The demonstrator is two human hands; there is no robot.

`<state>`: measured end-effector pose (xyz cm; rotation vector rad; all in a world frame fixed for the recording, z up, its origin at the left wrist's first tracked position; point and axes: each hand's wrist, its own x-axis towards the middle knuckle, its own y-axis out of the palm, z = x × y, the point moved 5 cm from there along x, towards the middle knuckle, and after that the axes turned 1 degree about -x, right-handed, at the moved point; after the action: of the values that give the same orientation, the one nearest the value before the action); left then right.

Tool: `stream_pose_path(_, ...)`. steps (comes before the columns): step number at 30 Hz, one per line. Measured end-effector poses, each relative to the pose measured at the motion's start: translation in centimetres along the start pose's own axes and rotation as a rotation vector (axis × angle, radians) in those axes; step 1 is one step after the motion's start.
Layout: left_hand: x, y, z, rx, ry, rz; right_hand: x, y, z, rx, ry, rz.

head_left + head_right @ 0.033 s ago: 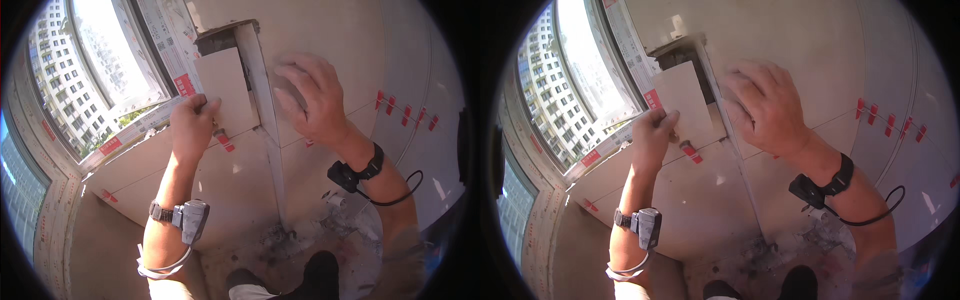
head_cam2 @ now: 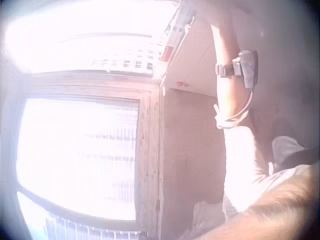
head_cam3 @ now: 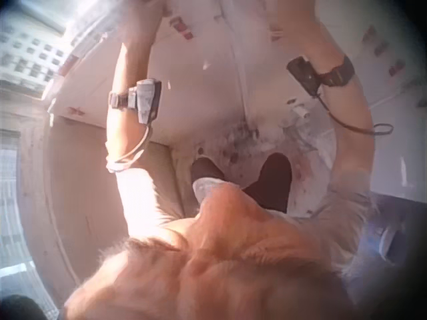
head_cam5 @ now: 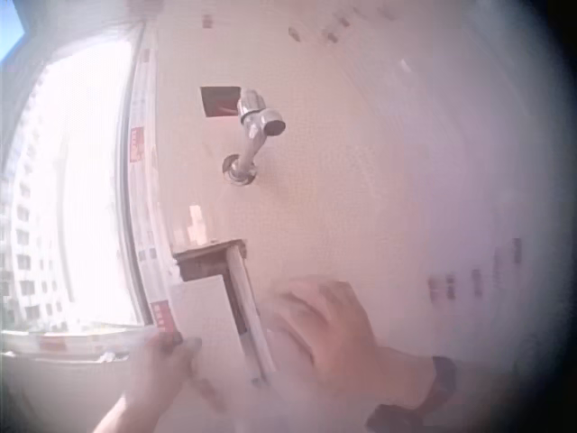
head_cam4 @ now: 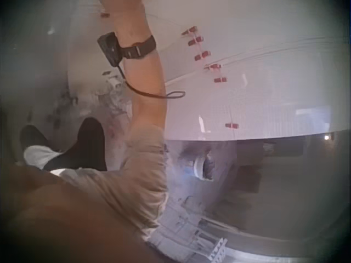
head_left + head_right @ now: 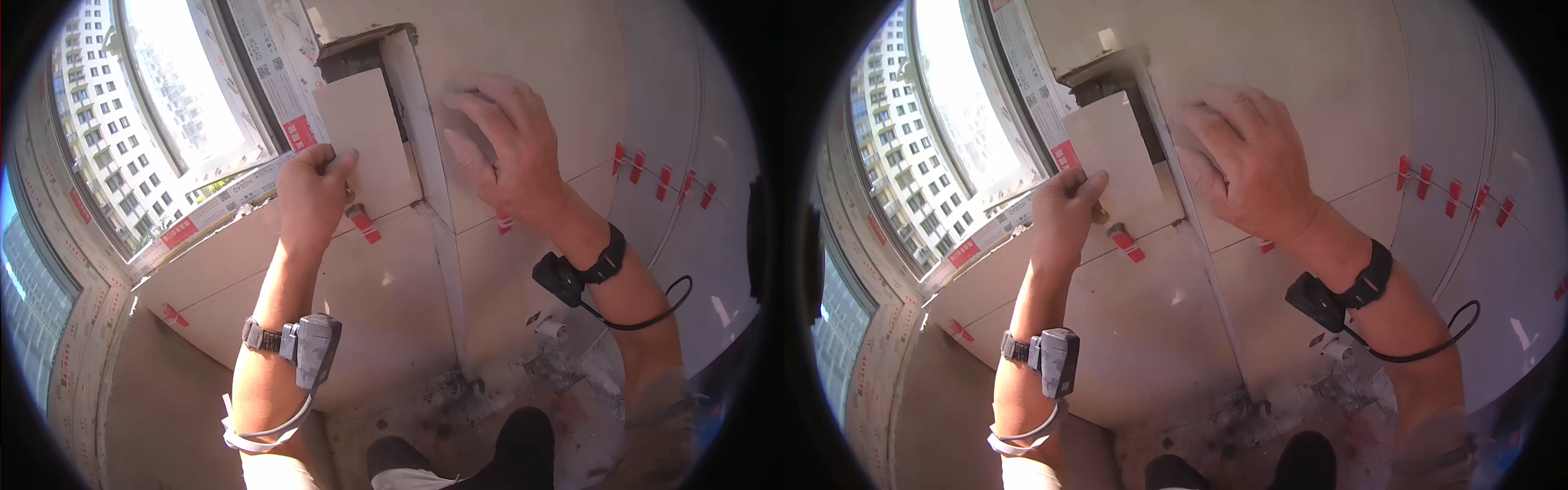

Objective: Measuring, cutting, and fitting small ceramic tile pieces into a wall gap during renovation.

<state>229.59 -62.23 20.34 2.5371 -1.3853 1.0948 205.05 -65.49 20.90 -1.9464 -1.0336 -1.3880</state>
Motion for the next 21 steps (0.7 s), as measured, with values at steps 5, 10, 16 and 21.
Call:
stream_pose_path(5, 0.1, 0.9, -0.5, 0.160, 0.044, -0.118, -0.3, 1.0, -0.4, -0.109, 0.099, -0.069)
stream_pose_path(10, 2.9, 1.2, -1.2, 0.243, 0.130, -0.175, 0.2, 3.2, 0.0, -0.136, 0.166, -0.094)
stream_pose_path(16, 4.5, 1.3, -0.2, 0.300, 0.115, -0.247, -0.9, 4.1, -0.3, -0.123, 0.167, -0.182)
stream_pose_path(21, 4.2, 1.1, -0.7, 0.273, 0.108, -0.263, -0.8, 4.0, -0.4, -0.122, 0.161, -0.183)
